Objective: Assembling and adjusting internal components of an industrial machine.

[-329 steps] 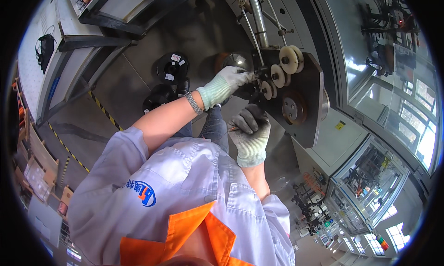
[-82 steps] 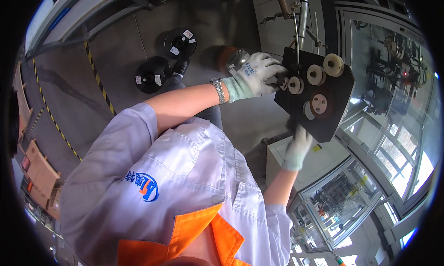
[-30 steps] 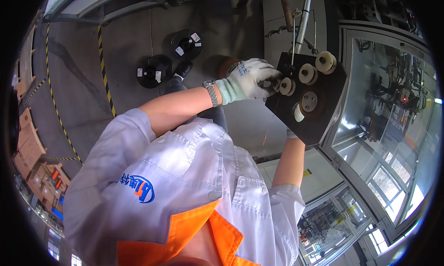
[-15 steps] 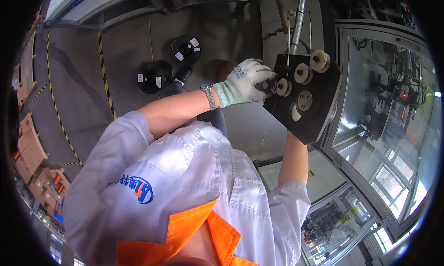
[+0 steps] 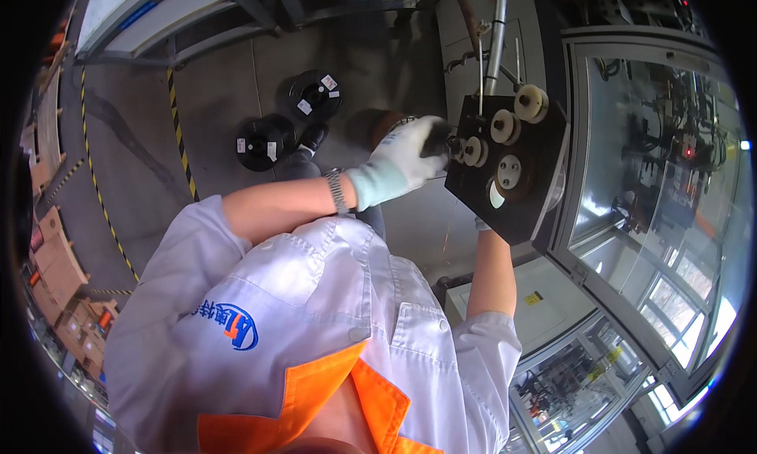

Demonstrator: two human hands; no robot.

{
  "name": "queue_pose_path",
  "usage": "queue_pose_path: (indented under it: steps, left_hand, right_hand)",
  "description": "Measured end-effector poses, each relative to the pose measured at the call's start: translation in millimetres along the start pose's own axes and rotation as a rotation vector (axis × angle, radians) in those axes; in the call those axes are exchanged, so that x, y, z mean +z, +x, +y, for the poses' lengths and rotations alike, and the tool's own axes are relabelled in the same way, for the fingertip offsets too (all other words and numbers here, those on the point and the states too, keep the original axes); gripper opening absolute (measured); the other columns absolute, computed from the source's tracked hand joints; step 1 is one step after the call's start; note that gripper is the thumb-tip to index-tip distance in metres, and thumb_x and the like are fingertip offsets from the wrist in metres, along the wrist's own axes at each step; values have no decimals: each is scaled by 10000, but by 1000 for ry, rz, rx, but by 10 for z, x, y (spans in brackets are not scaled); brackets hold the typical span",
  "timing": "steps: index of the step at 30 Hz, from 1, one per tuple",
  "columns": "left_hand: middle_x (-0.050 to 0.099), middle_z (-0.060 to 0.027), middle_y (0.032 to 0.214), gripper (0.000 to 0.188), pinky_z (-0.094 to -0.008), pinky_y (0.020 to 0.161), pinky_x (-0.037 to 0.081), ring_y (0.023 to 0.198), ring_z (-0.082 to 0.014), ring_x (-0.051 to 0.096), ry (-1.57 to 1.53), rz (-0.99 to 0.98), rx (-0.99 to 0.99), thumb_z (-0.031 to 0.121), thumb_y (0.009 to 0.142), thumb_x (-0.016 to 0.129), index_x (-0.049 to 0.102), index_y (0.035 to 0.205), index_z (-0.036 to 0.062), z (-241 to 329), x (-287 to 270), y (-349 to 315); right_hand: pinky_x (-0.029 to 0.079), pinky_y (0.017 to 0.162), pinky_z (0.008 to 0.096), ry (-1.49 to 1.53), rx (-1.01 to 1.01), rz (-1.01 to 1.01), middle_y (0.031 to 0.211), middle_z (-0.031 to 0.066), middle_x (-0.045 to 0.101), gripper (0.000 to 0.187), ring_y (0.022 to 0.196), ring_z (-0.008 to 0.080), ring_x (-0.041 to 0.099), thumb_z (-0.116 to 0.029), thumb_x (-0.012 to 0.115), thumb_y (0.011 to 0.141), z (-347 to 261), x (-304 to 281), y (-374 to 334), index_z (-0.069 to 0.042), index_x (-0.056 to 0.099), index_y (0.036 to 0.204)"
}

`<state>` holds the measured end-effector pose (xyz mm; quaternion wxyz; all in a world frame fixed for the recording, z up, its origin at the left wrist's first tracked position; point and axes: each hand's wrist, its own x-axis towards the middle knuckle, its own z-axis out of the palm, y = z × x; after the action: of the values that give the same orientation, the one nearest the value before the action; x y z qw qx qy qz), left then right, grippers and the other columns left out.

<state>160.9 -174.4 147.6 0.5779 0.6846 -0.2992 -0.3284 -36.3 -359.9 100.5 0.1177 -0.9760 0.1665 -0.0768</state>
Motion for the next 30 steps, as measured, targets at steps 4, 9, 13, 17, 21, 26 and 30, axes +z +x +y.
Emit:
queue_pose_path:
  steps: [4,9,13,17,21,26,30]
  left_hand:
    - [709,-83,926,327,-279,665,560,721,-176,666,-784,-559,-782,327,910,679,670,1063,38,405,-198,-28]
    - [680,-35,869,234,-245,593,544,671,-114,637,-787,-535,-691,239,931,666,684,1044,36,295,-46,-53]
    - [687,-44,975,242,-264,707,546,857,-105,651,-728,-501,-552,104,949,577,629,1173,28,344,-298,122]
    - [691,-54,925,185,-227,740,543,816,-94,669,-869,-586,-359,53,939,574,652,1091,-19,629,-538,323]
    - [632,-33,783,189,-248,593,482,600,-89,563,-908,-609,-214,79,934,611,638,1083,-32,1030,-930,441]
    - [438,42,607,206,-251,576,398,524,-68,406,-778,-476,-212,116,951,576,621,1092,-27,1078,-1329,583]
    - [431,44,676,210,-254,654,439,640,-69,433,-919,-468,-297,132,968,518,616,1072,-21,582,-1722,717]
  right_hand:
    - [386,1103,361,219,143,54,1413,139,506,502,1298,267,491,-124,577,952,-86,67,94,-19,444,1425]
    - [428,1068,351,484,287,144,1373,128,542,500,1252,255,536,-69,615,931,-176,-76,69,-19,468,1405]
    - [461,1040,344,696,392,237,1340,120,571,502,1215,245,572,-25,645,913,-473,-83,104,-18,487,1390]
    - [467,1026,346,1055,592,325,1299,95,596,450,1182,222,579,-67,663,916,-623,7,-30,-40,534,1347]
    - [457,1042,352,1133,656,374,1317,90,586,405,1210,216,555,-122,652,949,-778,-42,11,-57,551,1336]
    - [461,1043,346,959,506,448,1361,102,553,539,1246,216,539,-68,686,904,-869,-255,269,-60,485,1404]
    - [445,1083,367,785,204,364,1448,105,500,627,1311,213,503,-33,624,932,-1047,-711,576,-75,375,1506]
